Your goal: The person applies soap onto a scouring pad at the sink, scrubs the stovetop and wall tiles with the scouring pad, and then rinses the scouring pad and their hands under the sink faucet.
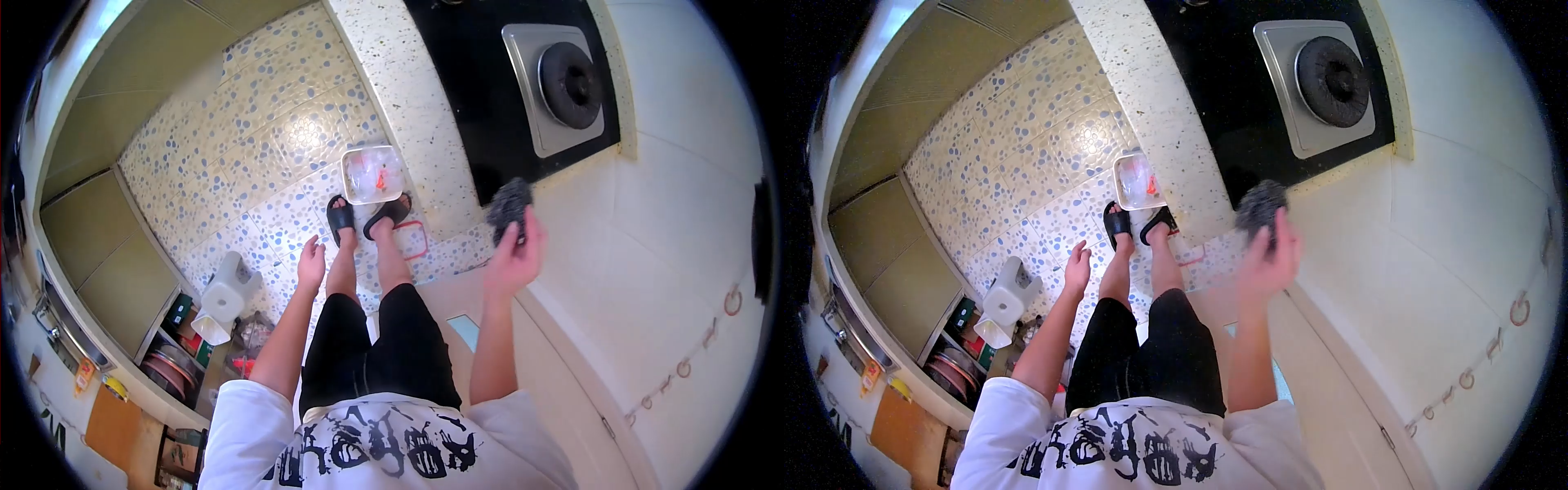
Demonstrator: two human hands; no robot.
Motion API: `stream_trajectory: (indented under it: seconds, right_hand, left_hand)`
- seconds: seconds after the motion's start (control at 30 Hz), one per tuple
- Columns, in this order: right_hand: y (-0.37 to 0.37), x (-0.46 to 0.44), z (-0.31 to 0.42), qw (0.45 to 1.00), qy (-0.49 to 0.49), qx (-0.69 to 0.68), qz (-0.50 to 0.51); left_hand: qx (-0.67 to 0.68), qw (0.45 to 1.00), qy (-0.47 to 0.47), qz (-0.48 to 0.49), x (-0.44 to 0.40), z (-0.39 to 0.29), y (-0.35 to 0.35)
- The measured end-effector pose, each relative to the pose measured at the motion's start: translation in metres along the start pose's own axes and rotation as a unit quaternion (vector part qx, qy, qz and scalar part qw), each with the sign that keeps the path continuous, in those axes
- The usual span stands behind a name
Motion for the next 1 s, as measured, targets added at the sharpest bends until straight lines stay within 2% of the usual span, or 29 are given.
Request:
stream_trajectory:
  seconds: [0.03, 0.17, 0.33, 0.4, 0.53, 0.77, 0.87, 1.0]
  right_hand:
    - [0.006, -0.012, -0.014, 1.0, -0.016, 0.005, -0.026]
    - [-0.011, -0.046, -0.03, 0.996, 0.081, 0.022, 0.017]
    - [-0.062, -0.039, 0.018, 0.991, 0.09, -0.013, 0.097]
    - [-0.078, -0.021, 0.034, 0.983, 0.142, -0.015, 0.118]
    - [-0.078, -0.013, 0.042, 0.983, 0.136, -0.023, 0.118]
    - [-0.074, 0.026, 0.064, 0.953, 0.106, -0.158, 0.236]
    - [-0.052, 0.038, 0.062, 0.975, 0.095, -0.126, 0.159]
    - [-0.031, 0.045, 0.015, 0.992, 0.003, -0.04, 0.12]
  left_hand:
    - [-0.002, 1.0, -0.004, -0.006, 0.0, 0.002, 0.003]
    - [-0.027, 0.999, 0.007, -0.015, -0.001, 0.01, 0.009]
    - [-0.028, 0.999, 0.02, -0.011, -0.004, 0.022, 0.011]
    - [-0.032, 0.999, 0.033, -0.01, -0.011, 0.031, 0.01]
    - [-0.045, 0.998, 0.032, -0.019, -0.005, 0.028, 0.01]
    - [-0.055, 0.998, 0.042, -0.007, -0.003, 0.028, 0.0]
    - [-0.063, 0.997, 0.034, -0.015, 0.004, 0.024, -0.002]
    - [-0.061, 0.998, 0.014, -0.014, 0.016, 0.018, 0.001]
Point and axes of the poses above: each hand's wrist, its own x-axis away from the middle knuckle, its own y-axis out of the back of the hand, z = x × y, the point moved 7 cm from there along -x, towards the middle knuckle, and after that the axes turned 12 degrees about y, right-handed, at the moved point
